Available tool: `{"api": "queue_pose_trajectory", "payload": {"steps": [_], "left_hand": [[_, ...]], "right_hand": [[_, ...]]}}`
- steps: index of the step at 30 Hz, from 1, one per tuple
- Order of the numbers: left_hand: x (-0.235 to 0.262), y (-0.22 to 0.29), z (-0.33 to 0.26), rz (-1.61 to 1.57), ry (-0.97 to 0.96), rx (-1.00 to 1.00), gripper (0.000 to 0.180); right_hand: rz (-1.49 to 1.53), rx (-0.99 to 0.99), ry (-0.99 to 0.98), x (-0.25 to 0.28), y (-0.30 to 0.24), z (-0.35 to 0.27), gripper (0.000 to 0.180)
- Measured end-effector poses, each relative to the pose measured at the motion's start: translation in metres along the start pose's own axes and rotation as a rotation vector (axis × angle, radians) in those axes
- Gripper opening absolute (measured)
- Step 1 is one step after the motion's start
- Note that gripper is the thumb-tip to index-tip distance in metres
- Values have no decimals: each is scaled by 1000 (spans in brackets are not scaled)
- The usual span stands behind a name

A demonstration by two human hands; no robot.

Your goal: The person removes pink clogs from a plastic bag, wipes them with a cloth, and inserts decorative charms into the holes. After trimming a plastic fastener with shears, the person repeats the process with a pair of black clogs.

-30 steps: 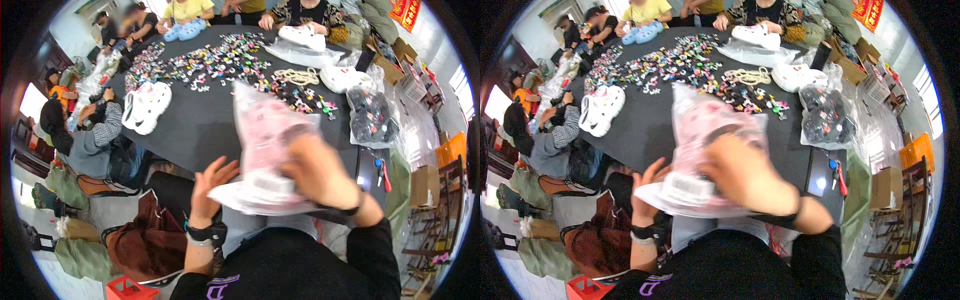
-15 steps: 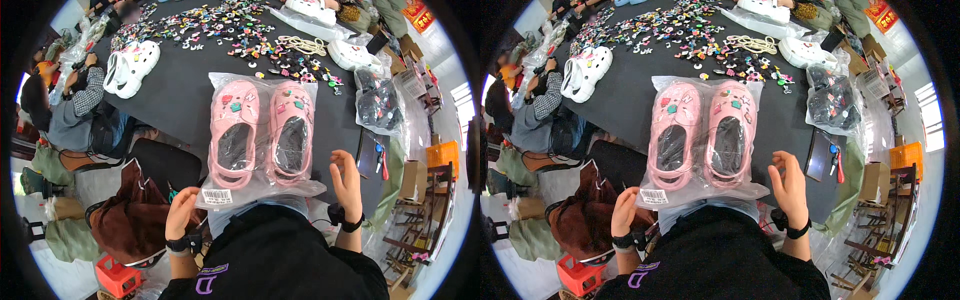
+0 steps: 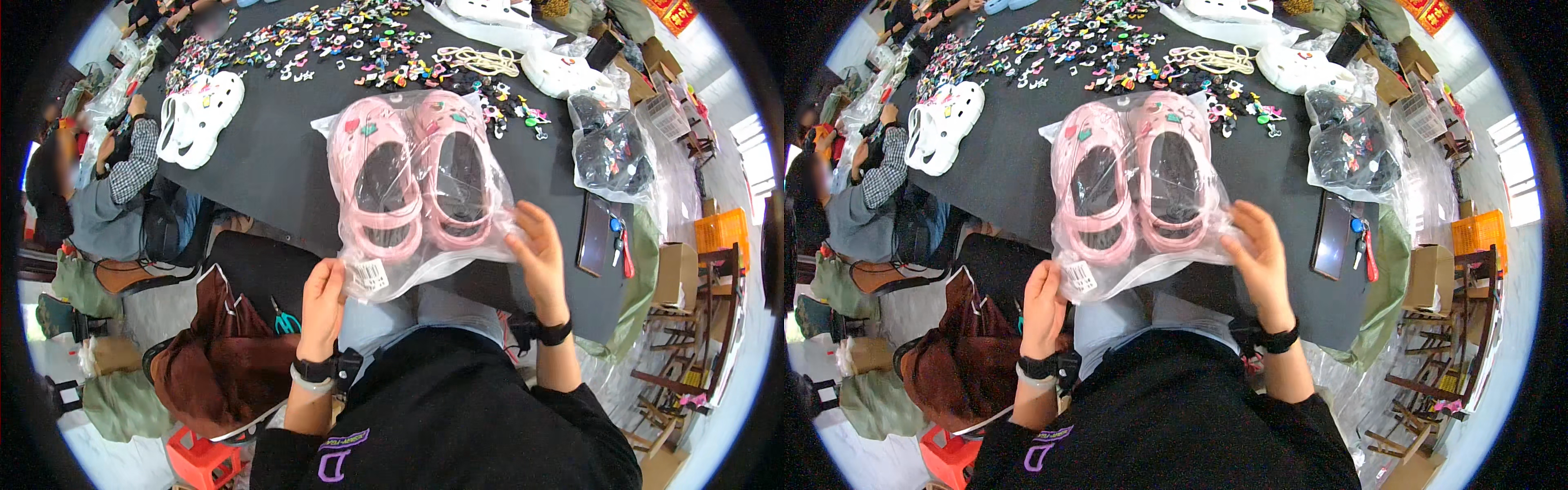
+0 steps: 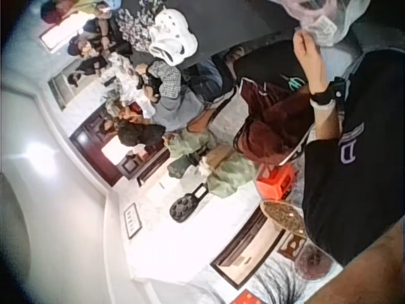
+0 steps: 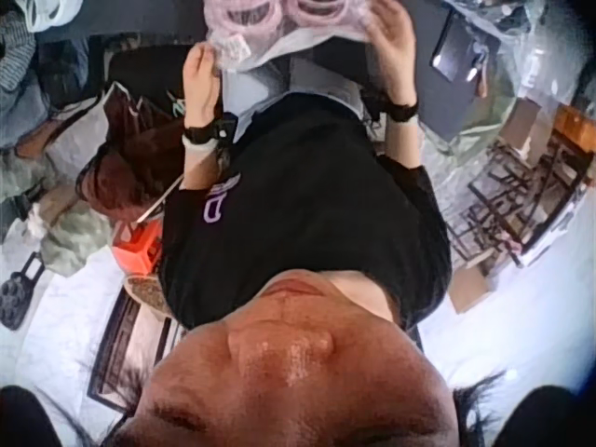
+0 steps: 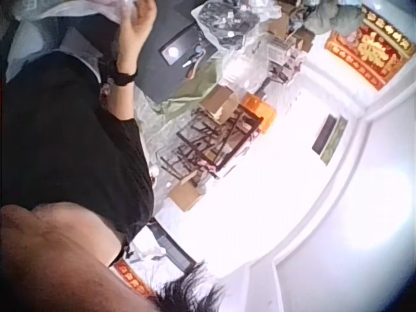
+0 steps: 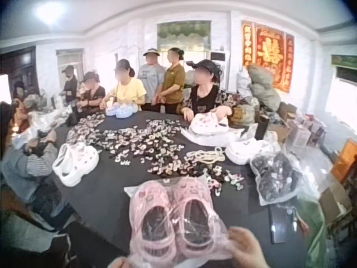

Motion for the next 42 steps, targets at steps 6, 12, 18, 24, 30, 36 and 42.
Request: {"api": "queue_pose_trajectory", "payload": {"steps": [6,12,18,24,30,36,42], "left_hand": [[10,23,-23,401,92,-135,23],[17,23,-53,227,140,-49,24],[12,3,-55,25,-108,139,22],[-12,20,-61,300,-68,218,24],[-4,24,-69,339,-82,188,19],[13,30,-53,-13,-61,118,19],[14,41,-40,-54,-55,8,23]], "right_hand": [[22,-96,-54,37,10,-14,46],[-447,398,286,53,-48,-66,33],[70,-43,-1201,-134,-38,-101,33],[455,-318,-1241,-222,-8,-116,34],[418,-263,-836,-200,-32,-90,23],[454,-408,-707,-131,7,-85,21],[512,-527,-342,-28,29,-87,12]]}}
Point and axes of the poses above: each hand's wrist, its own z-axis towards the middle knuckle, its own x-axis out of the back of the hand, y = z × x, the point moved 9 cm from there along z, towards the middle knuckle, and after that the axes turned 13 degrees about -z, right-handed, at the moved point
